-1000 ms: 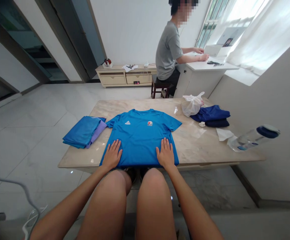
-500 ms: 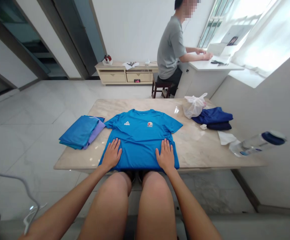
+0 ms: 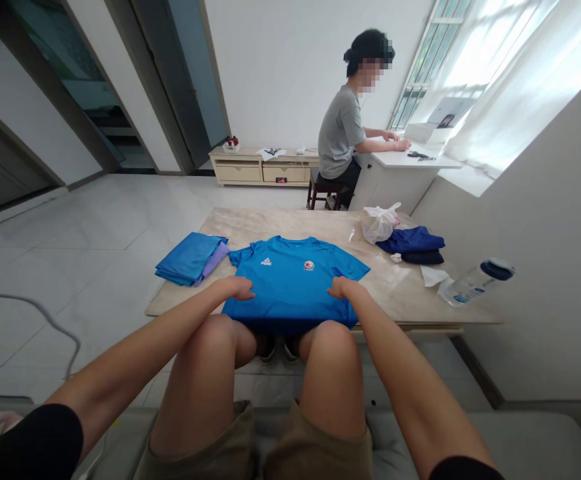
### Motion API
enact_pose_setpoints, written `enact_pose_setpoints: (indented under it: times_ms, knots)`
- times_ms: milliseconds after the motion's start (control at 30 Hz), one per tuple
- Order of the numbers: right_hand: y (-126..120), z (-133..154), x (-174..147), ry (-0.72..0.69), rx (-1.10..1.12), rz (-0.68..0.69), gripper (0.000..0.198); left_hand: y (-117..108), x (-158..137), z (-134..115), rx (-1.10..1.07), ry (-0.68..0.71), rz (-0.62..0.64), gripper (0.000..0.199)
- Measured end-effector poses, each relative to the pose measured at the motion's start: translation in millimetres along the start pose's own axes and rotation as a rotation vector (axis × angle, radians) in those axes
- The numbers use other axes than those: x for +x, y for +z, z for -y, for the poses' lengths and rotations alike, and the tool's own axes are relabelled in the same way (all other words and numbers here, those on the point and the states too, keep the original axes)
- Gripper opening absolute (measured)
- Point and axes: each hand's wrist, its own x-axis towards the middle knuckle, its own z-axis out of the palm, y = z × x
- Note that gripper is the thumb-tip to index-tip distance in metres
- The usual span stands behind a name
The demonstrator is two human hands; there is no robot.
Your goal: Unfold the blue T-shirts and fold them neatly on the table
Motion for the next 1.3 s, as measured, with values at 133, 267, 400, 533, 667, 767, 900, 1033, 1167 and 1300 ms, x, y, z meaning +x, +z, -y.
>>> enact_pose_setpoints:
  times_ms: [133, 267, 400, 533, 667, 767, 900, 1033, 1167, 1300]
  knots:
    - [-17, 12, 9, 0.035, -0.015, -0.012, 0.042, -4, 3, -14, 0.010, 0.014, -0.055, 0.045]
    - [-18, 21, 21, 0.045, -0.013, -0.066, 0.038, 5, 6, -9, 0.017, 0.003, -0.105, 0.046]
    - [-19, 16, 55, 0.054, -0.001, -0.101, 0.036, 14, 9, 17, -0.006, -0.006, -0.163, 0.049]
    - [-20, 14, 109, 0.009, 0.032, -0.132, 0.037, 20, 13, 44, -0.029, -0.024, -0.211, 0.048]
    - [-16, 21, 167, -0.100, 0.089, -0.215, 0.045, 28, 17, 56, -0.065, -0.007, -0.239, 0.049]
    - [-16, 26, 201, -0.172, 0.092, -0.199, 0.047, 34, 20, 60, -0.108, 0.014, -0.242, 0.052]
    - [-21, 23, 224, -0.234, 0.030, -0.173, 0.036, 36, 23, 62, -0.179, 0.041, -0.268, 0.054]
    - [-27, 14, 227, -0.277, 0.009, -0.177, 0.027, 32, 22, 60, -0.187, 0.033, -0.249, 0.055]
    - [-36, -2, 225, -0.310, 0.047, -0.213, 0.025, 28, 19, 54, -0.157, 0.042, -0.208, 0.056]
    - [-38, -16, 218, -0.171, 0.044, -0.218, 0.023, 24, 22, 49, -0.146, 0.024, -0.177, 0.057]
